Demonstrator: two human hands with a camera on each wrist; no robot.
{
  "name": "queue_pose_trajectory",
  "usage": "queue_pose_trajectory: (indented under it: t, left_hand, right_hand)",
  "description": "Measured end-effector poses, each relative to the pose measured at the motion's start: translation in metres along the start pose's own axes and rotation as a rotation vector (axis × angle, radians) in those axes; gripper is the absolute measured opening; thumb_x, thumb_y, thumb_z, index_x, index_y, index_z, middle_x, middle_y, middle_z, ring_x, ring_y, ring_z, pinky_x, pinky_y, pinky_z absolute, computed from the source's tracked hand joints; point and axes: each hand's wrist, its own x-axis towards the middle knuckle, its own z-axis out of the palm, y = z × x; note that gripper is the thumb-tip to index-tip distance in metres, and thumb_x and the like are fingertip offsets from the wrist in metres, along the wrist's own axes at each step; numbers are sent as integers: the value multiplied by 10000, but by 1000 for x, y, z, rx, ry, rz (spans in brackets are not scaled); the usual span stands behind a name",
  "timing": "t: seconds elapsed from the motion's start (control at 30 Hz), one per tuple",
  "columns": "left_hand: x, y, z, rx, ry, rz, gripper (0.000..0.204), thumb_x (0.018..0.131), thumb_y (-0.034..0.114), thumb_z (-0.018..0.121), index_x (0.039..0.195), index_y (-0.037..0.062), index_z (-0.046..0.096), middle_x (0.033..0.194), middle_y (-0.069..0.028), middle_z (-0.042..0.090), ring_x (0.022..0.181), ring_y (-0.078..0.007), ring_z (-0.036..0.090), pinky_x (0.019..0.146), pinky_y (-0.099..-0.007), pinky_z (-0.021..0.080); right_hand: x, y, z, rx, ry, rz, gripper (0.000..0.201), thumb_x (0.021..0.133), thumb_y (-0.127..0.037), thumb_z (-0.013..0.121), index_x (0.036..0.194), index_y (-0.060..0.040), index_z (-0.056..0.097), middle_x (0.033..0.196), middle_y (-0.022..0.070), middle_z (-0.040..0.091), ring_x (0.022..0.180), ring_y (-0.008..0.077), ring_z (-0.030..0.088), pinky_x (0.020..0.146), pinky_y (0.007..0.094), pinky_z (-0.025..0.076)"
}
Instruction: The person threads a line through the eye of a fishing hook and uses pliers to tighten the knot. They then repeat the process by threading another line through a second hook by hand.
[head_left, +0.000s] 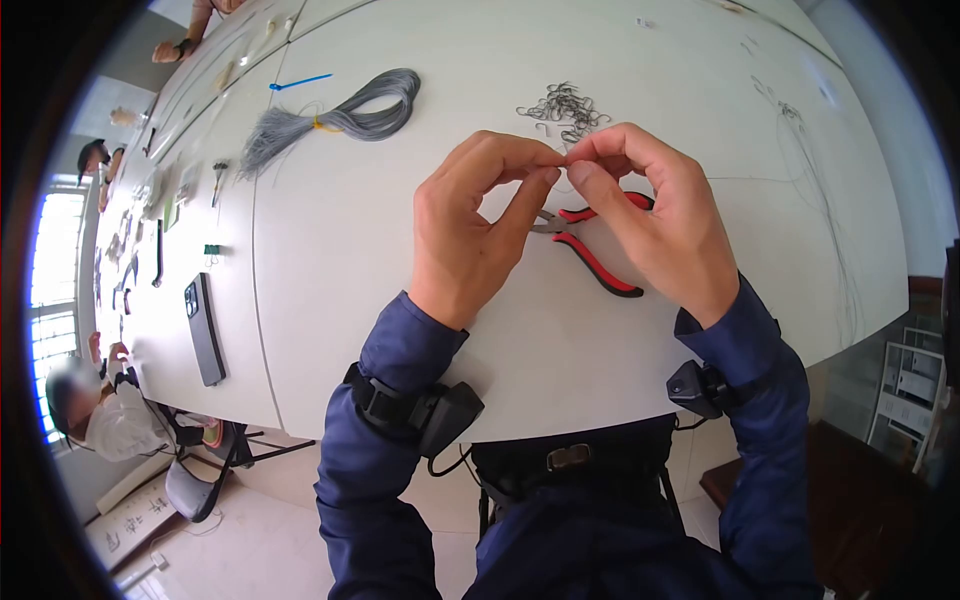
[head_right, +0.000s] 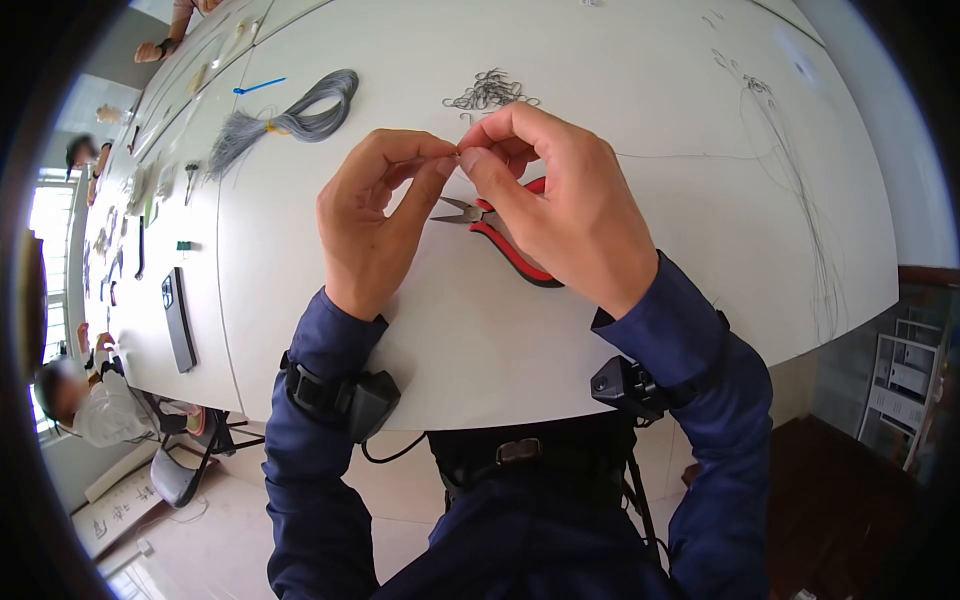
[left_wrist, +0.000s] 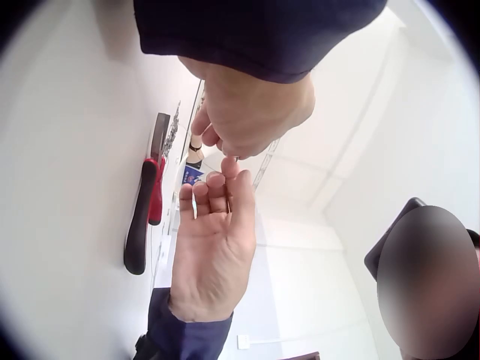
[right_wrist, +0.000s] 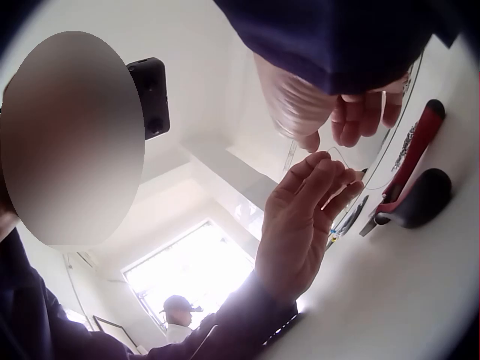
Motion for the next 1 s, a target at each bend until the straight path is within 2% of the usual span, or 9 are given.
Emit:
queue_pose_trajectory:
  t: [0.1,0.27,0.57,0.67,1.0]
  left_hand:
    - [0,0,1,-8,1,15,94,865,-26,700,956,-7,691,915,-91,702,847,-186,705,778,-286,577]
    - [-1,0,1,-16,-5,-20,108,849,-8,718,953,-7,691,908,-99,702,823,-186,713,751,-285,580]
    - [0,-1,0,-9,-25,29,86,834,-25,702,913,-1,677,878,-86,685,792,-179,697,757,-294,595]
    - [-1,7,-4,14,-89,-80,83,908,-5,694,987,-16,668,970,-47,688,901,-120,652,866,-294,560]
    - [-1,6,-3,-41,-63,-134,97,929,12,685,1019,-17,659,968,-49,689,908,-125,654,844,-297,554]
  right_hand:
    - [0,-2,-2,-26,1,-10,130,941,-111,644,990,6,672,838,87,717,736,167,696,687,291,555]
    - [0,-1,-1,-48,9,-1,136,938,-122,651,993,-1,674,838,85,716,734,168,697,674,294,562]
    - [-1,-1,1,-70,-7,-22,138,931,-127,658,988,-1,668,838,82,709,762,169,693,677,303,568]
    - [-1,0,0,-85,-1,-33,141,933,-130,659,988,-1,670,848,85,714,760,173,695,683,306,570]
    - [0,-1,-2,-25,-10,-1,175,939,-159,663,990,6,693,859,85,720,753,166,688,713,281,551]
